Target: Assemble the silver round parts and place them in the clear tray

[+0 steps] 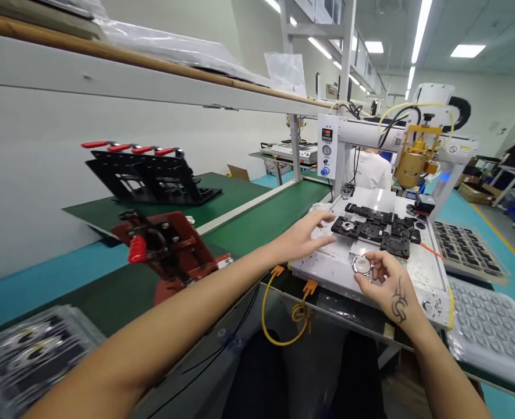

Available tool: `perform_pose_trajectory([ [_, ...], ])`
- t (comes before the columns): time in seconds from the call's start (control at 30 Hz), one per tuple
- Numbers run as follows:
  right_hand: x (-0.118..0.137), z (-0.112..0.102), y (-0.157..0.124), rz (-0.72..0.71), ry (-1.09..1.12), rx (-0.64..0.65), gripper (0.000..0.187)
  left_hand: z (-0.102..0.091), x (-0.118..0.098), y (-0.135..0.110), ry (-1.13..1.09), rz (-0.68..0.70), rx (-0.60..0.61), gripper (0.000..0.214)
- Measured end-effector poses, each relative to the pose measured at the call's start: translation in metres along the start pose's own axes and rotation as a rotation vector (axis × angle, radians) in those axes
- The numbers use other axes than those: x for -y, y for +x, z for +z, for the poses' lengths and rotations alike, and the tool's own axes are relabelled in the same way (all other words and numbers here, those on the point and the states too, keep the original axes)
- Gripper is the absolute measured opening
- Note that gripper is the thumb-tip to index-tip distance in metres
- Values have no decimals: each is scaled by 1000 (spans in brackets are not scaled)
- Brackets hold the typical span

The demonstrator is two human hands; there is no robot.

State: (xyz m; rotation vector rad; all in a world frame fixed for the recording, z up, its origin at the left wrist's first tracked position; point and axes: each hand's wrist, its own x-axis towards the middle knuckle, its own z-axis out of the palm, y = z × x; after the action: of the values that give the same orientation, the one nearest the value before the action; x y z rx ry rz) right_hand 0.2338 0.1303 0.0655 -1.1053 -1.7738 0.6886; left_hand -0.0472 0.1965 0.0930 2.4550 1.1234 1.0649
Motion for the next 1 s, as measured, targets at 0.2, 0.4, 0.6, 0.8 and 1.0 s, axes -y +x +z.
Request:
perform_pose_trajectory([
  [0.2, 5, -41, -18, 6, -88, -101, 43, 13, 45, 97, 58, -180, 332, 58],
  [0.4, -4, -62, -34, 22, -117, -209, 44, 14, 68, 117, 8, -163, 469, 41],
  [0.6, -6, -54, 10, -3, -188, -134, 44, 11, 64, 119, -35, -149, 418, 35],
  [0.8, -15, -18, 92, -125, -405, 25, 35, -12, 38, 99, -202, -104, 178, 46],
  [1.0, -24, 18, 162, -108, -479, 217, 26, -36, 5, 58, -371, -73, 20, 51],
])
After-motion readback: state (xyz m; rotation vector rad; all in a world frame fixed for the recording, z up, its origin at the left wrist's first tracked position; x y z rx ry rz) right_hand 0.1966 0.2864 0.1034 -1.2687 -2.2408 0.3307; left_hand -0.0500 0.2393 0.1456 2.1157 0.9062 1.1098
